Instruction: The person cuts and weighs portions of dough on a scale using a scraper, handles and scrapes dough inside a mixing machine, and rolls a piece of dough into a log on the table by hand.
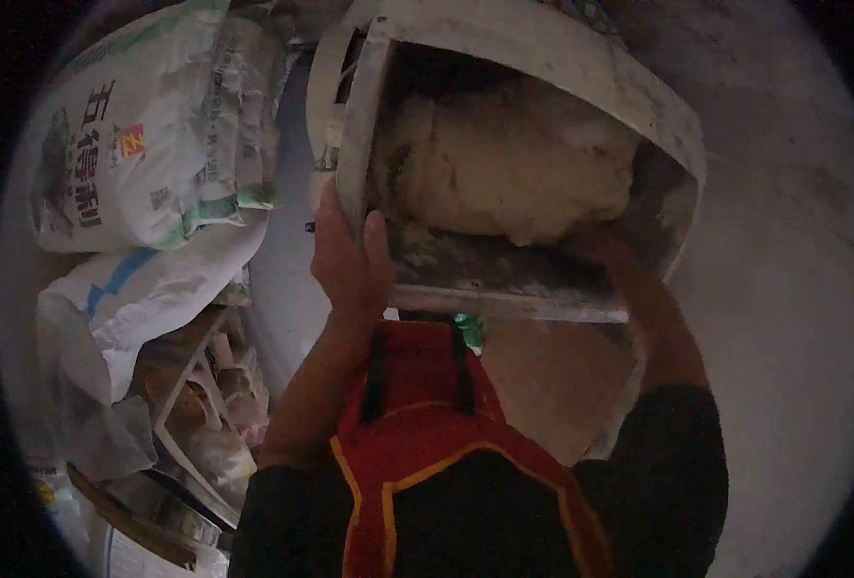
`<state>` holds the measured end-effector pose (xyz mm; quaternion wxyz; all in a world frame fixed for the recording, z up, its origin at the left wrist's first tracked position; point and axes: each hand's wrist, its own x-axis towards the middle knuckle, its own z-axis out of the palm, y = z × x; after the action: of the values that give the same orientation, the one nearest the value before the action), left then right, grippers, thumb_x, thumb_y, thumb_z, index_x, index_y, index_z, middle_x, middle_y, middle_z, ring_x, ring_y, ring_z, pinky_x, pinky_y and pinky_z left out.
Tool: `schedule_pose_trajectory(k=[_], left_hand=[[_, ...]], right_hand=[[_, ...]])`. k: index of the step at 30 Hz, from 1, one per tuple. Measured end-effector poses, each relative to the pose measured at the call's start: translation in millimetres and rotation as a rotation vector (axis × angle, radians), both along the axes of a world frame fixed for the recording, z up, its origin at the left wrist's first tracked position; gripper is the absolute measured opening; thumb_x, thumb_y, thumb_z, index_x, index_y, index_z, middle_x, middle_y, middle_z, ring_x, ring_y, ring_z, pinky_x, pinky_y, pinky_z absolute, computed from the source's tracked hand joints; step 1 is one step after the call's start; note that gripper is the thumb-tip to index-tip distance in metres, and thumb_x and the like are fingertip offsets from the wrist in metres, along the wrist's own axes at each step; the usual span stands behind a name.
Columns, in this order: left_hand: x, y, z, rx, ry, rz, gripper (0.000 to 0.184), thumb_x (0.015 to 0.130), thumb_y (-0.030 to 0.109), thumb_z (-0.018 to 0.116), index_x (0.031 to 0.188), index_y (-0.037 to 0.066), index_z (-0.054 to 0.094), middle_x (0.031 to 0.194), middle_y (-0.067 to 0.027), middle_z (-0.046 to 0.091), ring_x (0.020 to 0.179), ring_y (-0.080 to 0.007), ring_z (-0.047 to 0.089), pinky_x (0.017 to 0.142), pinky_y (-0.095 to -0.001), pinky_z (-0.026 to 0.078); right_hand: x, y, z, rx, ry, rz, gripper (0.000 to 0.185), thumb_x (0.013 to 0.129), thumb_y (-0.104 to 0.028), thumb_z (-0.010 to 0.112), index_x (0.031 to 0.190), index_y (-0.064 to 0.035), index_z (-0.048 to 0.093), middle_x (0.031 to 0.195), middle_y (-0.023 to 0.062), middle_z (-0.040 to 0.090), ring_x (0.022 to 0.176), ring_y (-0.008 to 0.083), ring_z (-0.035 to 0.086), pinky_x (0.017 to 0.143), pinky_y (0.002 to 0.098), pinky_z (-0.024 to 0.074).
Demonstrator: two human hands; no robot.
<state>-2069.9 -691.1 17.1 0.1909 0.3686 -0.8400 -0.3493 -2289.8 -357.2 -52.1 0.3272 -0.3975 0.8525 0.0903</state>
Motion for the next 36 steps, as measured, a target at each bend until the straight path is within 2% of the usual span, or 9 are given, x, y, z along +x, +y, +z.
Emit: schedule_pose_trajectory(k=[1, 5, 8, 11, 17, 23, 26, 31, 36], left_hand=[[0.7, 0.4, 0.0, 0.010, -0.010, 0.007, 0.054, 0.085, 0.021, 0.053, 0.128, -0.007, 0.036, 0.118, -0.0266, 0.050, 0.106, -0.0396, 0.052, 0.089, -0.0423, 0.042], [2.0, 0.6, -6.5, 0.004, -0.024, 0.014, 0.054, 0.085, 0.021, 0.053, 0.128, -0.007, 0.036, 0.120, -0.0274, 0.048, 0.107, -0.0411, 0.051, 0.091, -0.0429, 0.041], [-0.3, -0.2, -5.9, 0.024, 0.003, 0.016, 0.054, 0.085, 0.021, 0.053, 0.128, -0.008, 0.037, 0.120, -0.0277, 0.048, 0.108, -0.0415, 0.050, 0.091, -0.0434, 0.041], [1.1, 0.8, -2.6, 0.039, -0.034, 0.038, 0.054, 0.085, 0.021, 0.053, 0.128, -0.007, 0.037, 0.121, -0.0278, 0.048, 0.109, -0.0417, 0.050, 0.092, -0.0435, 0.040], [0.7, -0.8, -5.8, -0.058, -0.044, 0.018, 0.053, 0.087, 0.022, 0.052, 0.128, -0.006, 0.036, 0.123, -0.0267, 0.048, 0.110, -0.0409, 0.050, 0.093, -0.0429, 0.040], [-0.8, 1.1, -1.6, 0.063, -0.022, 0.043, 0.054, 0.087, 0.023, 0.051, 0.130, -0.006, 0.035, 0.125, -0.0263, 0.046, 0.113, -0.0394, 0.048, 0.094, -0.0419, 0.039], [-2.4, -1.9, 1.0, 0.048, -0.050, 0.054, 0.055, 0.086, 0.024, 0.052, 0.130, -0.005, 0.036, 0.125, -0.0259, 0.046, 0.114, -0.0390, 0.048, 0.095, -0.0420, 0.038], [-2.0, -1.4, 2.5, 0.076, -0.077, 0.058, 0.056, 0.085, 0.025, 0.053, 0.129, -0.005, 0.036, 0.124, -0.0256, 0.047, 0.112, -0.0394, 0.049, 0.094, -0.0427, 0.039], [0.2, 1.0, -0.4, 0.057, -0.068, 0.052, 0.058, 0.085, 0.026, 0.054, 0.130, -0.005, 0.035, 0.123, -0.0258, 0.048, 0.111, -0.0397, 0.050, 0.092, -0.0428, 0.040]], right_hand=[[-4.3, 9.8, 7.8, -0.094, 0.055, 0.032, 0.030, 0.076, -0.029, 0.061, 0.096, -0.0061, 0.063, 0.079, 0.0085, 0.060, 0.065, 0.0164, 0.055, 0.063, 0.0322, 0.0493], [-56.2, 0.2, 106.7, 0.416, -0.541, -0.356, 0.029, 0.079, -0.032, 0.058, 0.096, -0.0077, 0.059, 0.076, 0.0067, 0.057, 0.062, 0.0150, 0.054, 0.058, 0.0328, 0.0489], [-48.7, -39.9, 131.9, 0.721, -0.485, -0.425, 0.029, 0.080, -0.034, 0.058, 0.096, -0.0098, 0.059, 0.077, 0.0060, 0.057, 0.061, 0.0144, 0.053, 0.056, 0.0320, 0.0484], [-34.8, -46.7, 90.0, 0.687, -0.360, -0.334, 0.014, 0.072, -0.019, 0.065, 0.070, -0.0067, 0.057, 0.051, 0.0011, 0.050, 0.043, 0.0120, 0.047, 0.041, 0.0288, 0.0403], [-65.2, -56.7, 130.3, 0.736, -0.687, -0.322, 0.016, 0.072, -0.021, 0.065, 0.075, -0.0079, 0.056, 0.053, 0.0018, 0.048, 0.045, 0.0115, 0.046, 0.042, 0.0292, 0.0394], [-24.7, -37.1, 19.2, 0.388, -0.394, -0.274, 0.018, 0.071, -0.025, 0.066, 0.070, -0.0102, 0.054, 0.054, 0.0000, 0.048, 0.045, 0.0108, 0.044, 0.042, 0.0279, 0.0372], [-24.5, -41.0, 2.8, 0.307, -0.321, -0.243, 0.020, 0.072, -0.028, 0.066, 0.068, -0.0112, 0.055, 0.058, 0.0014, 0.051, 0.048, 0.0125, 0.044, 0.046, 0.0296, 0.0368], [-58.6, -56.5, 65.5, 0.835, -0.622, -0.442, 0.026, 0.074, -0.030, 0.064, 0.088, -0.0077, 0.063, 0.079, 0.0119, 0.062, 0.067, 0.0228, 0.054, 0.066, 0.0384, 0.0451], [-24.3, 16.4, -50.0, 0.315, -0.159, -0.156, 0.033, 0.075, -0.030, 0.063, 0.097, -0.0054, 0.062, 0.088, 0.0142, 0.061, 0.076, 0.0259, 0.056, 0.074, 0.0395, 0.0446]])
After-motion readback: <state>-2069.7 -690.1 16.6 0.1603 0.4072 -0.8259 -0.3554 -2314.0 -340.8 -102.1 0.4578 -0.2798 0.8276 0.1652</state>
